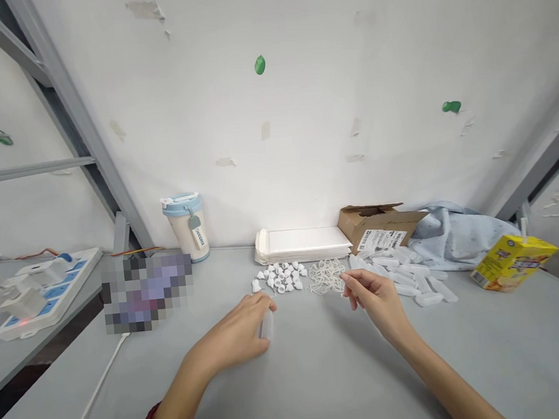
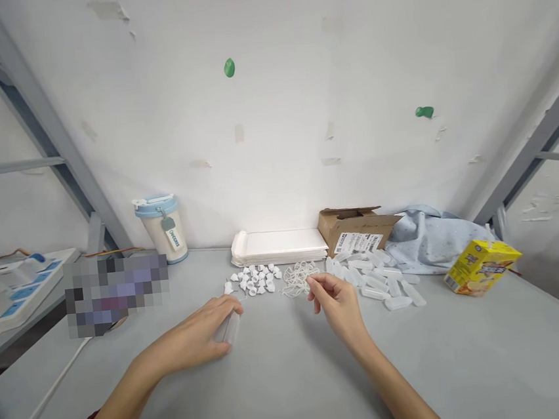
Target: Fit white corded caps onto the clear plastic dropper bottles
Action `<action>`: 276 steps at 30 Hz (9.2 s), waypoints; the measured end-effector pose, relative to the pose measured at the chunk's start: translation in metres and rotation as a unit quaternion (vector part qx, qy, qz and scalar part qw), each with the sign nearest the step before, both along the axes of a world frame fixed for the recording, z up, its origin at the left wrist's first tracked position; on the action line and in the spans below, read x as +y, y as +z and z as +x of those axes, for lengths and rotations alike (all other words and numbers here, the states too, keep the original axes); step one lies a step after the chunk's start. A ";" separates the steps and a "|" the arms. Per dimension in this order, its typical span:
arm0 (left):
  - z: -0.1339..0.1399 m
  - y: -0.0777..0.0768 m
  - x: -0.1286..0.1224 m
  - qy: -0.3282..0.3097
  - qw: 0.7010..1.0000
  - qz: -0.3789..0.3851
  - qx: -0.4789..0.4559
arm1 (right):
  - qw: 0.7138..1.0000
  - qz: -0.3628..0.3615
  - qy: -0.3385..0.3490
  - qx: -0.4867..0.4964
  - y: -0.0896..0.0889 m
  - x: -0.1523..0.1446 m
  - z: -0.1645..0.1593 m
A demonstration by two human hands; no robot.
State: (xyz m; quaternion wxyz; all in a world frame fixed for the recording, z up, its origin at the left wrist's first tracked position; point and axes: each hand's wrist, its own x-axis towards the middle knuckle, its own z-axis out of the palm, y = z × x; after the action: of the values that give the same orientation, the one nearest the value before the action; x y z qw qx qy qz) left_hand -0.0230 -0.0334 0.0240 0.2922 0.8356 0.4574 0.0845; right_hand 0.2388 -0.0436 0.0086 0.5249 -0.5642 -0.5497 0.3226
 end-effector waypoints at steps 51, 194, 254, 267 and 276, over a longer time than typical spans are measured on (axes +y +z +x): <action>0.059 -0.009 0.014 0.033 0.974 0.191 -0.119 | 0.815 0.033 -0.143 -0.560 -0.034 0.041 0.062; 0.048 -0.009 -0.005 0.147 0.942 0.256 -0.161 | 0.835 0.325 0.177 -0.407 0.002 -0.007 -0.030; 0.043 -0.005 -0.005 0.103 0.893 0.379 -0.221 | 0.787 0.417 0.124 -0.437 -0.004 -0.011 -0.035; 0.043 0.003 -0.008 0.142 0.898 0.346 -0.233 | 0.791 0.419 0.119 -0.429 -0.006 -0.010 -0.035; 0.041 0.009 -0.011 0.234 0.911 0.190 -0.280 | 0.788 0.431 0.113 -0.424 -0.003 -0.011 -0.037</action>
State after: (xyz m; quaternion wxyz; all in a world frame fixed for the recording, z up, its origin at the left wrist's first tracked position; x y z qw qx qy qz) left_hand 0.0177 -0.0444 0.0334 0.2159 0.6862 0.5147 0.4666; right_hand 0.2017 -0.0551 0.0060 0.3874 -0.2937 -0.8586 -0.1628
